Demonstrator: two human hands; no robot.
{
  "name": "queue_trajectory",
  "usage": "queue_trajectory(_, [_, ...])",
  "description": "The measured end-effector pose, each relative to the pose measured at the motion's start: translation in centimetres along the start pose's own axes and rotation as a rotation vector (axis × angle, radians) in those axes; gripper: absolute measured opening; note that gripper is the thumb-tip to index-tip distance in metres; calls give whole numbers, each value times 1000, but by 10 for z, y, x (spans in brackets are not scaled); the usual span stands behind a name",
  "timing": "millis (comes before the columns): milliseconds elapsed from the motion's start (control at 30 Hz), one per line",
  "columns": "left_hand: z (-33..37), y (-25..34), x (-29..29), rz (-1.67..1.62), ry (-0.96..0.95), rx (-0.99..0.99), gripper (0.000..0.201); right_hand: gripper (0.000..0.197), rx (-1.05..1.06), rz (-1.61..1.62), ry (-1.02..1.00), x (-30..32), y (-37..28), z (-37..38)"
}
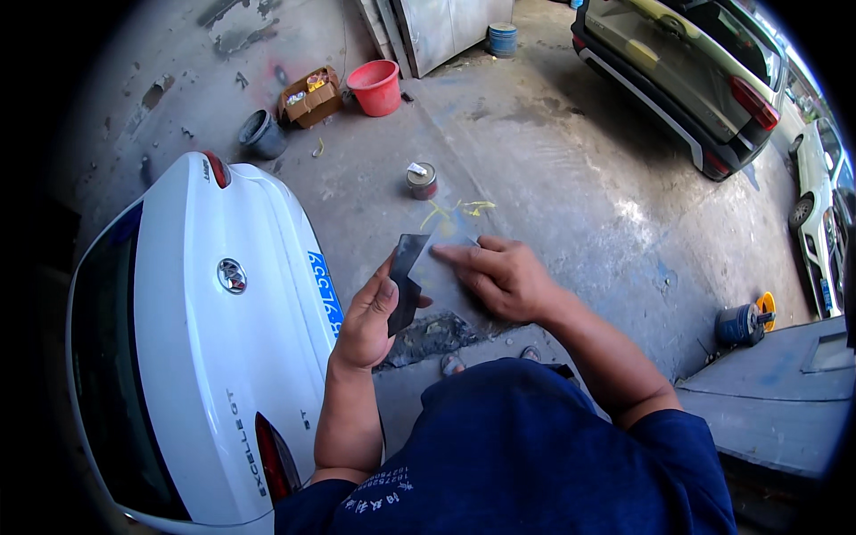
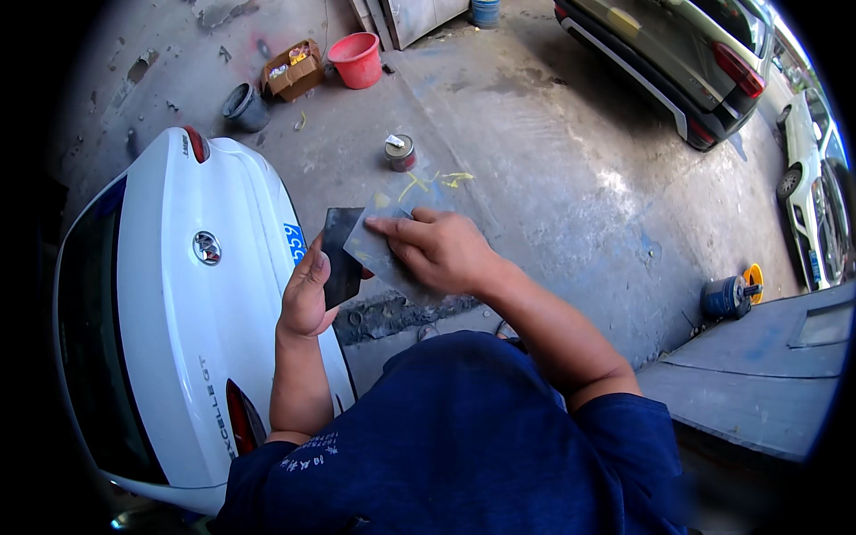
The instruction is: The person handles two sanding pads, rubbing them together to clean the surfaces. They then walk to the rear of a beige SUV and touch the body filler on the trunk lid. Finally, they scoop a beige paste from a can onto a sanding pad and squeeze a white tube of liquid onto the same pad.
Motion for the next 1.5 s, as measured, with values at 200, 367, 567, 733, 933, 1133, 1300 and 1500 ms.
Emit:
queue_trajectory(200, [-7, -5, -7, -131, 147, 94, 53, 40, 47, -24, 34, -1, 6, 1])
queue_trajectory(367, [-5, 2, 3, 368, -57, 179, 51, 39, 21, -37, 1, -8, 14, -6])
queue_trajectory(567, [-26, -42, -4, 199, -175, 438, 53, 36, -13, 79, 183, 17, 12, 17])
queue_trajectory(733, [-9, -31, -10, -92, 61, -11, 67, 35, -220, 393, -22, -33, 12, -19])
queue_trajectory(933, [-10, -31, -10, 17, 106, -119, 68, 35, -338, 736, -86, -46, 0, -13])
queue_trajectory(1133, [-7, -44, -5, 71, 145, -151, 60, 35, -453, 899, -172, -51, 4, -19])
queue_trajectory(1300, [-5, -47, 4, 55, 169, -145, 51, 36, -482, 958, -111, -49, 4, -13])
queue_trajectory(1500, [-9, -48, 4, 118, 184, -96, 52, 38, -633, 1192, -112, -47, 8, -7])
Point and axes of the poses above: each hand's wrist, its own z-axis towards the middle knuckle, its own x-axis out of the back of the hand, y = z × x, the point moved 5 cm from there along z, towards the middle knuckle, and after that the axes turned 15 degrees about -x, right-handed, at the moved point
